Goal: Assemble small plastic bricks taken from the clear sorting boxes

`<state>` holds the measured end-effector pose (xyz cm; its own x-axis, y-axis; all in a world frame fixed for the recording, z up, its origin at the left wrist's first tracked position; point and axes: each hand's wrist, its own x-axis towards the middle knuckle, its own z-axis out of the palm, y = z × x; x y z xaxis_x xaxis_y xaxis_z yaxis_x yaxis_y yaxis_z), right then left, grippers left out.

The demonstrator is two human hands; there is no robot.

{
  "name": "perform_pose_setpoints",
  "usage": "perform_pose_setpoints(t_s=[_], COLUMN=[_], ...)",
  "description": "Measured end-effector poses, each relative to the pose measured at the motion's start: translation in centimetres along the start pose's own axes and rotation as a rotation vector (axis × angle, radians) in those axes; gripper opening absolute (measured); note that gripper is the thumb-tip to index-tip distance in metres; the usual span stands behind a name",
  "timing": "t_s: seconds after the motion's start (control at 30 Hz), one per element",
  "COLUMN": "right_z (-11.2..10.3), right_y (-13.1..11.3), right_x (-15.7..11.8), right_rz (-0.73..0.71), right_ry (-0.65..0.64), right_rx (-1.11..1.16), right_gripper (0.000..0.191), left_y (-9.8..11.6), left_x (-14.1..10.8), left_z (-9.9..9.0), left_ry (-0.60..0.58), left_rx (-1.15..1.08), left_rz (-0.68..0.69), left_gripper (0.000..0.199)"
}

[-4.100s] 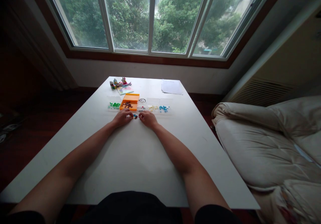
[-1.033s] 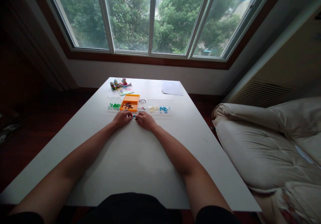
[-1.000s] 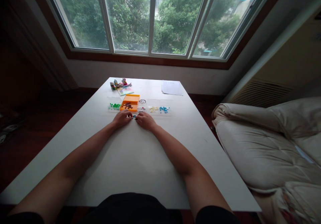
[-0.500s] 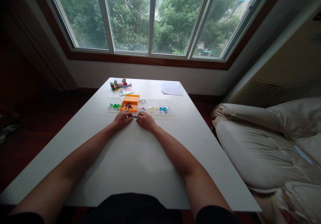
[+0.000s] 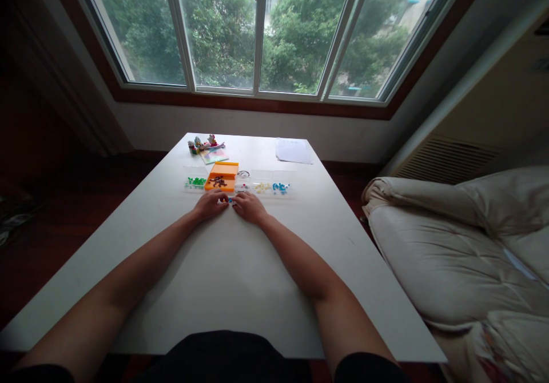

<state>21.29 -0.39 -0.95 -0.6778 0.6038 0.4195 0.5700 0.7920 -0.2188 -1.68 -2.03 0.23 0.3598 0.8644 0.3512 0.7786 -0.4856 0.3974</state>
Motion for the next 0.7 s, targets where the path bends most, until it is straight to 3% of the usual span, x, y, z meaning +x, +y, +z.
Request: perform_pose_setpoints(t_s=[0.33, 0.7], right_z=[-0.01, 0.12], right_y=[0.14, 0.41], right_x=[-0.15, -0.27], right_rz=[0.012, 0.009], right_ry=[0.043, 0.075], right_rx=[0.025, 0.043], right_gripper=[0.024, 0.018], left_y=[-0.01, -0.03], left_x=[0.07, 0.11], left_z=[0.04, 0.12], left_ry=[0.014, 0.001], left_rx=[-0.012, -0.054], left_rz=[0.071, 0.058], left_gripper=[0.013, 0.011])
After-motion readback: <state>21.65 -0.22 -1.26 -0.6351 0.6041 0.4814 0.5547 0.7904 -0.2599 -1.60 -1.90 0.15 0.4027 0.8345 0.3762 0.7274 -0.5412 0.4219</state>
